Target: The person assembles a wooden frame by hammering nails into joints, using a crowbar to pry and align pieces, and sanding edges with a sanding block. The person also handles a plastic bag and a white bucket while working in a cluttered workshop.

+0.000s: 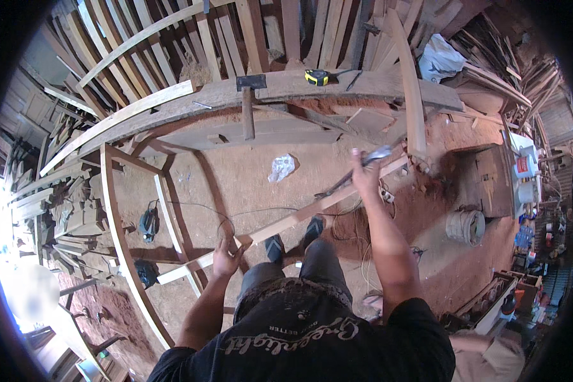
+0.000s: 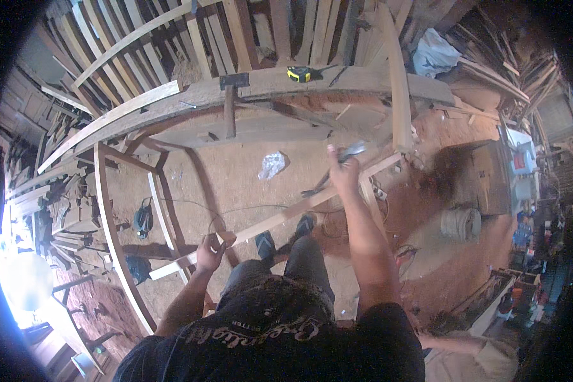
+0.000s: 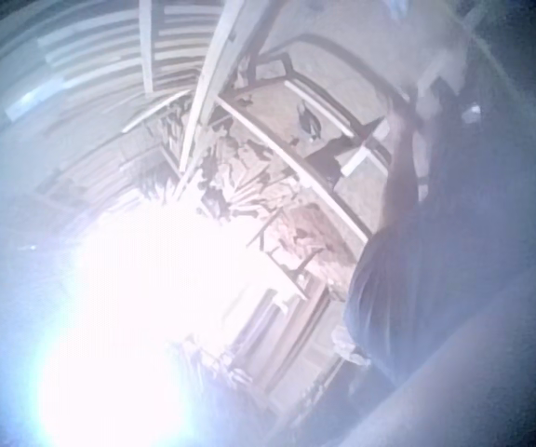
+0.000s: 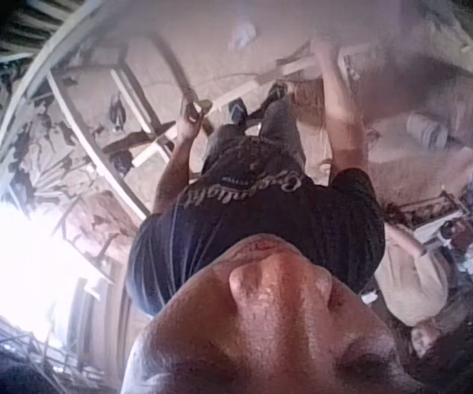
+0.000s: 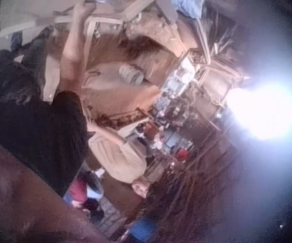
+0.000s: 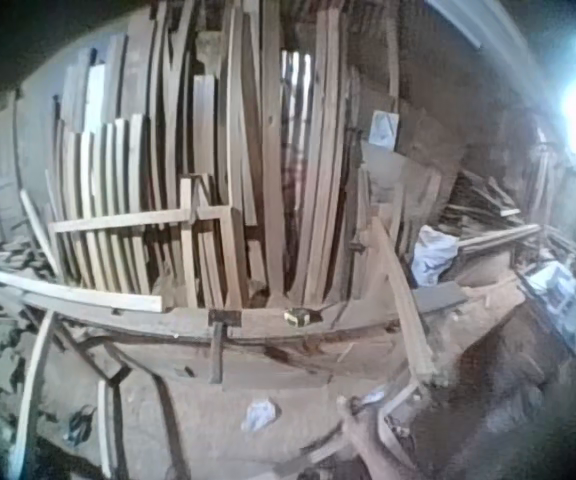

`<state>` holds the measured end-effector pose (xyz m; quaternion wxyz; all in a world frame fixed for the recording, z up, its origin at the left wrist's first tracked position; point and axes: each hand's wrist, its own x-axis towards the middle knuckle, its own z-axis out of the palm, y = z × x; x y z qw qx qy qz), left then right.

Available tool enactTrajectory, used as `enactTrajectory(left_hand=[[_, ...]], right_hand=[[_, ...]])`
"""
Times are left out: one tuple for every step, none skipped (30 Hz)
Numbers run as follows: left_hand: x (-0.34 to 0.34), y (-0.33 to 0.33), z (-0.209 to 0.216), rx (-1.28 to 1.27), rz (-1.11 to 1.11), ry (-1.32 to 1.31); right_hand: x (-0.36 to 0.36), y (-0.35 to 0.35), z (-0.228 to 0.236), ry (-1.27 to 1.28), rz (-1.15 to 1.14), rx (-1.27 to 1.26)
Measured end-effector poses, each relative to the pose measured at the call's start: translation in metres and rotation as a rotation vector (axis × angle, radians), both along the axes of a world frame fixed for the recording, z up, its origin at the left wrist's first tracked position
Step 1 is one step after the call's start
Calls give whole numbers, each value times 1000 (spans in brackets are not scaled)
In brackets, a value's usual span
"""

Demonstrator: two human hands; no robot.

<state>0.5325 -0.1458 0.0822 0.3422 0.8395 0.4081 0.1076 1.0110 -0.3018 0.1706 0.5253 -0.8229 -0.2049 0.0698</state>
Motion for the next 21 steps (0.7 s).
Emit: enactTrajectory(left_hand=[[2,0,0,-80,9,44],[4,-2,3,-165,19,92],[9,-5,6,-155,33,106],[12,-12,15,-150,51,129],[21,-15,18,-135,69,144],[29,-18,15,-160,128,155],[26,-29,16,-194,190,186],[26,-37,17,-221,248,209],[27,-47,19,-196,283,245],[25,-65,25,-162,355,291],[29,-73,27,-133,377,323],[36,-77,23,-165,395,328],[37,-82,17,-201,416,346],[40,-91,12,-196,448,375],[40,-102,9,-195,473,364],[49,-107,12,-246,511,356],[59,-111,17,-297,546,347],[66,-115,14,-309,539,346],[72,-118,11,-316,539,343],[83,-118,8,-319,537,328],[92,-114,4,-279,506,315]], right_hand=[[13,15,-13,58,63,-73],[25,28,-34,119,127,-150],[36,40,-55,181,194,-227],[45,49,-83,165,233,-289],[59,62,-109,138,272,-343],[74,78,-131,109,311,-389],[78,91,-154,115,342,-399],[84,108,-169,115,367,-403],[89,122,-184,115,389,-408],[82,147,-181,214,446,-468],[94,154,-203,181,429,-460],[108,165,-225,150,407,-453],[117,173,-249,131,391,-450],[124,189,-252,398,320,-570],[120,202,-256,331,270,-535],[120,215,-260,250,215,-495],[121,227,-262,170,157,-453],[128,236,-264,251,189,-531],[129,244,-268,242,190,-531],[139,251,-270,222,188,-524],[146,259,-273,204,183,-518]])
